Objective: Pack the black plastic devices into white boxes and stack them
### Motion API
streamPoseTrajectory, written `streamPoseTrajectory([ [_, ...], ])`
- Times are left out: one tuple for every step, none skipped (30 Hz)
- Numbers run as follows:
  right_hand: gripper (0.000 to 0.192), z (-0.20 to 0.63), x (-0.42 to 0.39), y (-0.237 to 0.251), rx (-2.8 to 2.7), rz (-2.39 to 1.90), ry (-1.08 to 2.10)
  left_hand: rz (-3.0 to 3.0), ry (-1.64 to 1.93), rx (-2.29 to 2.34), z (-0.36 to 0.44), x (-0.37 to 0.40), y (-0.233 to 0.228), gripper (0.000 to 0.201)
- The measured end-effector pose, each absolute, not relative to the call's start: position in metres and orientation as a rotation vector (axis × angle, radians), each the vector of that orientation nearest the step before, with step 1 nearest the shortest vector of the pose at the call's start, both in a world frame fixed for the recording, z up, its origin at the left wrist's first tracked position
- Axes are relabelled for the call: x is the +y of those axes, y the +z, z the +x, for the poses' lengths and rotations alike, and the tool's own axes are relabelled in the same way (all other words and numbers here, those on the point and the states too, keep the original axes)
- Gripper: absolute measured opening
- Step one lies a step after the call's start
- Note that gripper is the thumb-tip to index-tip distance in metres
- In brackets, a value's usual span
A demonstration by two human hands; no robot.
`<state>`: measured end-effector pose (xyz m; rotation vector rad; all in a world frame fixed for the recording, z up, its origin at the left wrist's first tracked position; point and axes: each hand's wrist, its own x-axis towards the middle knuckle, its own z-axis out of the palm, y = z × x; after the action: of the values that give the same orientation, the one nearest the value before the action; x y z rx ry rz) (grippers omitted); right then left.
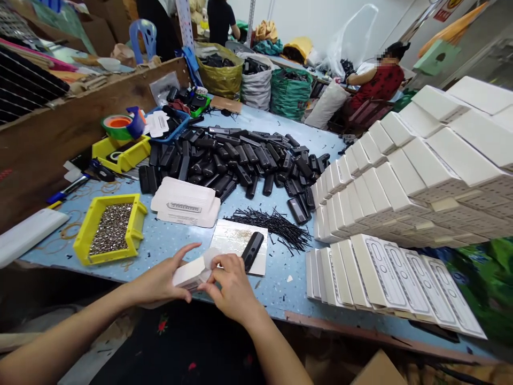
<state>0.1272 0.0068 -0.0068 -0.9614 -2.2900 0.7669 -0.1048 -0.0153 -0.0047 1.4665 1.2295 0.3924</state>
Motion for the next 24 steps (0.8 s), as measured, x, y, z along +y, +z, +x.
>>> streamPoseTrajectory([
  [0.029,0.129,0.007,-0.005,-2.206,-0.988,0.838,1.514,0.39,1.252,-0.106,-0.014,0.0,0.117],
  [0.033,0.128,0.009,-0.005,-2.088,-1.005,0.915,1.577,0.398,1.247,-0.106,-0.013,0.004,0.109],
  [0.038,0.127,0.011,-0.006,-1.934,-1.013,0.994,1.653,0.413,1.221,-0.104,-0.012,0.008,0.096],
  [0.041,0.124,0.013,-0.008,-1.767,-1.016,1.091,1.726,0.428,1.181,-0.102,-0.01,0.011,0.078],
  [0.044,0.121,0.015,-0.01,-1.61,-1.015,1.203,1.778,0.436,1.134,-0.098,-0.009,0.013,0.061],
  [0.048,0.117,0.016,-0.014,-1.48,-1.018,1.318,1.804,0.446,1.091,-0.094,-0.008,0.014,0.05],
  [0.052,0.114,0.016,-0.017,-1.391,-1.026,1.423,1.805,0.461,1.068,-0.089,-0.008,0.014,0.048],
  [0.055,0.111,0.016,-0.02,-1.349,-1.031,1.49,1.789,0.485,1.07,-0.084,-0.007,0.013,0.053],
  [0.058,0.109,0.016,-0.021,-1.365,-1.02,1.512,1.76,0.522,1.099,-0.078,-0.007,0.012,0.066],
  [0.06,0.108,0.015,-0.022,-1.421,-0.987,1.486,1.72,0.566,1.144,-0.072,-0.007,0.011,0.081],
  [0.062,0.109,0.014,-0.02,-1.492,-0.938,1.428,1.671,0.609,1.194,-0.067,-0.007,0.009,0.095],
  [0.061,0.109,0.013,-0.018,-1.569,-0.885,1.373,1.616,0.643,1.236,-0.062,-0.007,0.008,0.104],
  [0.059,0.11,0.012,-0.016,-1.636,-0.843,1.341,1.562,0.66,1.264,-0.058,-0.007,0.007,0.108],
  [0.054,0.111,0.011,-0.013,-1.673,-0.833,1.338,1.519,0.667,1.284,-0.055,-0.007,0.006,0.11],
  [0.048,0.111,0.01,-0.011,-1.679,-0.859,1.358,1.492,0.666,1.297,-0.052,-0.007,0.005,0.11],
  [0.043,0.109,0.008,-0.01,-1.663,-0.907,1.367,1.479,0.66,1.301,-0.05,-0.007,0.005,0.11],
  [0.04,0.108,0.005,-0.009,-1.648,-0.954,1.343,1.472,0.652,1.297,-0.049,-0.007,0.004,0.11],
  [0.039,0.105,0.003,-0.01,-1.648,-0.984,1.275,1.465,0.643,1.286,-0.048,-0.007,0.002,0.11],
  [0.04,0.104,0.001,-0.011,-1.679,-0.986,1.173,1.46,0.634,1.265,-0.048,-0.007,0.001,0.109],
  [0.04,0.104,0.0,-0.012,-1.746,-0.964,1.051,1.454,0.633,1.24,-0.048,-0.008,-0.002,0.108],
  [0.041,0.106,0.0,-0.013,-1.846,-0.929,0.932,1.443,0.638,1.222,-0.05,-0.008,-0.005,0.107],
  [0.042,0.111,0.003,-0.014,-1.976,-0.896,0.835,1.423,0.649,1.225,-0.052,-0.008,-0.008,0.104],
  [0.045,0.119,0.008,-0.016,-2.126,-0.883,0.766,1.384,0.664,1.248,-0.057,-0.008,-0.011,0.102],
  [0.048,0.13,0.015,-0.017,-2.279,-0.901,0.712,1.308,0.681,1.28,-0.063,-0.008,-0.015,0.1],
])
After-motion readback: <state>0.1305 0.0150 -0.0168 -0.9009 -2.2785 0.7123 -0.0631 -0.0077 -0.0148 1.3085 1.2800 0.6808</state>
